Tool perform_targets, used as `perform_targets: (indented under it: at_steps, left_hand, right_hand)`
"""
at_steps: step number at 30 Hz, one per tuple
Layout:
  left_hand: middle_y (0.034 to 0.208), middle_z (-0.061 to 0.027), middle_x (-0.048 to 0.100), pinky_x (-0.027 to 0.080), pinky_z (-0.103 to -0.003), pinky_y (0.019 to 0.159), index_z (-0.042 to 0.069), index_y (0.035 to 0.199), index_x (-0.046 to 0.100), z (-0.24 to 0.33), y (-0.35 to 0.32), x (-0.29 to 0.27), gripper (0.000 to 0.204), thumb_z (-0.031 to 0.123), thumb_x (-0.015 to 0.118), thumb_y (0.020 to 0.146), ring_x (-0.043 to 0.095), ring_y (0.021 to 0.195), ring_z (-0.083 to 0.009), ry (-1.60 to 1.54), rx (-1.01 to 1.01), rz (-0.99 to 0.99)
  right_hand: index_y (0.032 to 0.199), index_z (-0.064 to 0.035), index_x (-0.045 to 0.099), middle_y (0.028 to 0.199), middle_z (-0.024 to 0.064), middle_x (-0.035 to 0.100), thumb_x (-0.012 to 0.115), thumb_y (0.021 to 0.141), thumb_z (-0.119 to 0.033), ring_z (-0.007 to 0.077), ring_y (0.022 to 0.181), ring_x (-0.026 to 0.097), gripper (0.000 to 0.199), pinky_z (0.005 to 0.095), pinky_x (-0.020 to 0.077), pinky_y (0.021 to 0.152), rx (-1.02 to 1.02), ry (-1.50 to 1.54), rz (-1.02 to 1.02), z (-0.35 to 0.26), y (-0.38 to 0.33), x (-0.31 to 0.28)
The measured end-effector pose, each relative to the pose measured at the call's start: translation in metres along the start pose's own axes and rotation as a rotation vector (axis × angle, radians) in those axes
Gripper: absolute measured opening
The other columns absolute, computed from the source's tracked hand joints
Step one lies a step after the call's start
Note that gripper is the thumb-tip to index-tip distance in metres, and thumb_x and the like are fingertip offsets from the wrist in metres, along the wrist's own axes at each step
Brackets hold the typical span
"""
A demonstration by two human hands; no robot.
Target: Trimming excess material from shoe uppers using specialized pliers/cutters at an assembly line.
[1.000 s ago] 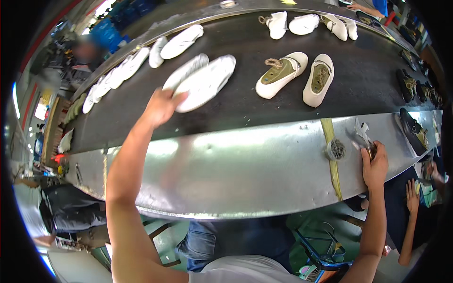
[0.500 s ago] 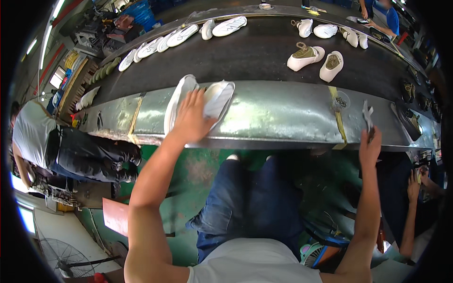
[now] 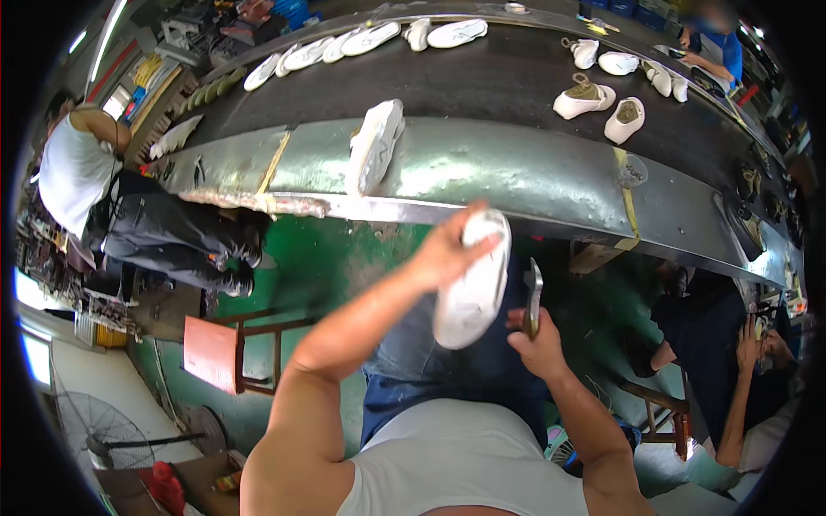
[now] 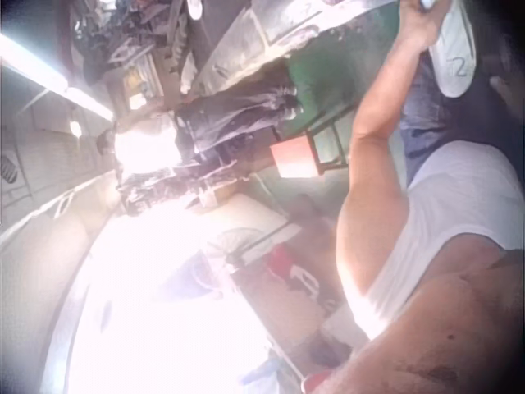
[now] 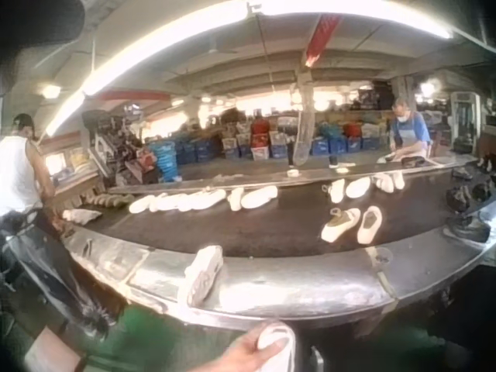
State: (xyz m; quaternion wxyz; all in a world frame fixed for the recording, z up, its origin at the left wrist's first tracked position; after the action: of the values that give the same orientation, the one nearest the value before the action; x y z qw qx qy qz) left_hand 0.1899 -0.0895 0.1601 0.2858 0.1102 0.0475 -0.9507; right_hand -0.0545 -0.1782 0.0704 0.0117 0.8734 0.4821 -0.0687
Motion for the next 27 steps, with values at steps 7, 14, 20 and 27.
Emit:
perform_targets:
  at_steps: [7,14,20,27]
  left_hand:
    - [0.136,-0.0029,0.055,0.038,-0.033,0.11,0.009,0.155,0.034,-0.131,-0.083,0.035,0.072,0.004,0.069,0.092,0.049,0.124,-0.0124,-0.311,-0.077,-0.294]
    - [0.135,-0.0052,0.055,0.036,-0.033,0.111,0.008,0.154,0.032,-0.115,-0.075,0.02,0.08,-0.009,0.064,0.083,0.05,0.126,-0.0165,-0.44,-0.13,-0.469]
    - [0.131,-0.0059,0.054,0.041,-0.032,0.104,0.007,0.152,0.03,-0.115,-0.077,0.024,0.075,-0.001,0.064,0.086,0.05,0.123,-0.0173,-0.686,-0.181,-0.474]
    - [0.122,-0.0109,0.057,0.044,-0.033,0.1,0.009,0.147,0.03,-0.11,-0.08,0.066,0.064,0.027,0.065,0.097,0.054,0.115,-0.0198,-0.125,-0.105,-0.196]
  right_hand:
    - [0.127,0.003,0.053,0.111,0.0161,0.067,0.073,0.084,-0.02,0.0235,0.104,0.065,0.052,0.0363,0.0496,0.094,0.135,-0.036,-0.276,0.067,-0.01,0.02]
    - [0.123,0.0027,0.054,0.104,0.0183,0.067,0.062,0.081,-0.014,0.0263,0.097,0.067,0.046,0.037,0.0515,0.088,0.199,-0.187,-0.267,0.028,-0.002,0.022]
    - [0.117,0.003,0.053,0.103,0.0251,0.066,0.062,0.079,-0.012,0.0386,0.101,0.066,0.042,0.0426,0.0508,0.089,0.224,-0.338,-0.262,0.023,0.004,0.019]
    - [0.122,0.0016,0.049,0.107,0.0265,0.065,0.065,0.083,-0.004,0.0453,0.102,0.063,0.042,0.0447,0.0516,0.087,-0.216,-0.557,-0.137,-0.013,0.038,0.016]
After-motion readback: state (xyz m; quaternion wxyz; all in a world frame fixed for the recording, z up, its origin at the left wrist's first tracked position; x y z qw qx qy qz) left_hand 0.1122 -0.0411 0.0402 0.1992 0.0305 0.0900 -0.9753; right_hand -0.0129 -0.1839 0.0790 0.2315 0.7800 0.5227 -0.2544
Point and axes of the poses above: each hand's wrist, its own y-axis towards the middle knuckle, its own x-axis out of the palm, z = x × y, the point moved 1 cm from there along y, towards the middle knuckle
